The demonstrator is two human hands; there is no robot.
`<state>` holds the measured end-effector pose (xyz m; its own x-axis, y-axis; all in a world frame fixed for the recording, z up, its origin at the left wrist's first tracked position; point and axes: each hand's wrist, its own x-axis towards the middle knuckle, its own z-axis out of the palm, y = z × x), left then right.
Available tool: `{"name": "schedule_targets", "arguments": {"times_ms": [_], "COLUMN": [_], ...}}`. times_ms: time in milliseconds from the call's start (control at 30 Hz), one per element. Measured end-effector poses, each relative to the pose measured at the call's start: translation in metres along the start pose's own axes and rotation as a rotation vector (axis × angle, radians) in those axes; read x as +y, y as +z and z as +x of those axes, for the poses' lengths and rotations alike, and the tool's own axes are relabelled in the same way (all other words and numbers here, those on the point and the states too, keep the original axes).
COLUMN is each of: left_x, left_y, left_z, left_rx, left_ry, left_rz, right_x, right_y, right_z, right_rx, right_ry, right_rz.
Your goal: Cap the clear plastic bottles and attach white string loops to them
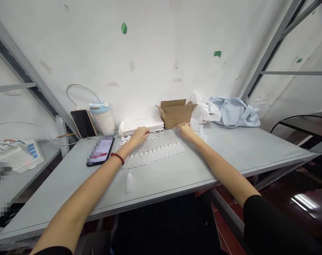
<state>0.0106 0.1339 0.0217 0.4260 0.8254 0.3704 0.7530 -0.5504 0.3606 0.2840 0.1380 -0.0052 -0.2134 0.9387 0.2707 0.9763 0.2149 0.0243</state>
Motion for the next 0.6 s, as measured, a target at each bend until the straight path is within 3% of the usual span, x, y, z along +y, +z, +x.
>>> {"name": "schedule_targets", "arguments": {"times_ms": [200,300,400,600], "left_x": [0.003,-0.001,-0.003,0.005], "left_y": [-0.021,-0.030,-0.040,-0.050], "left_z": [-0.026,-0.051,-0.069,-0.071], "left_rx": [0.195,0.336,0.399,0.466], "left_ry": [-0.098,-0.240,-0.348,-0.451], "left_rz": [-0.125,-0.400,-0.544,-0.662], "right_x": [-0.002,-0.001,0.000,-0.002], "right_y": [0.003,0.004,0.004,0.002], "right_z": [0.001,0.001,0.000,-0.001], "right_rx": [0.006,0.005,0.005,0.031], "right_ry": [0.021,0.012,-0.017,-0.079], "right_rz": [-0.027,-0.020,0.001,0.058]}}
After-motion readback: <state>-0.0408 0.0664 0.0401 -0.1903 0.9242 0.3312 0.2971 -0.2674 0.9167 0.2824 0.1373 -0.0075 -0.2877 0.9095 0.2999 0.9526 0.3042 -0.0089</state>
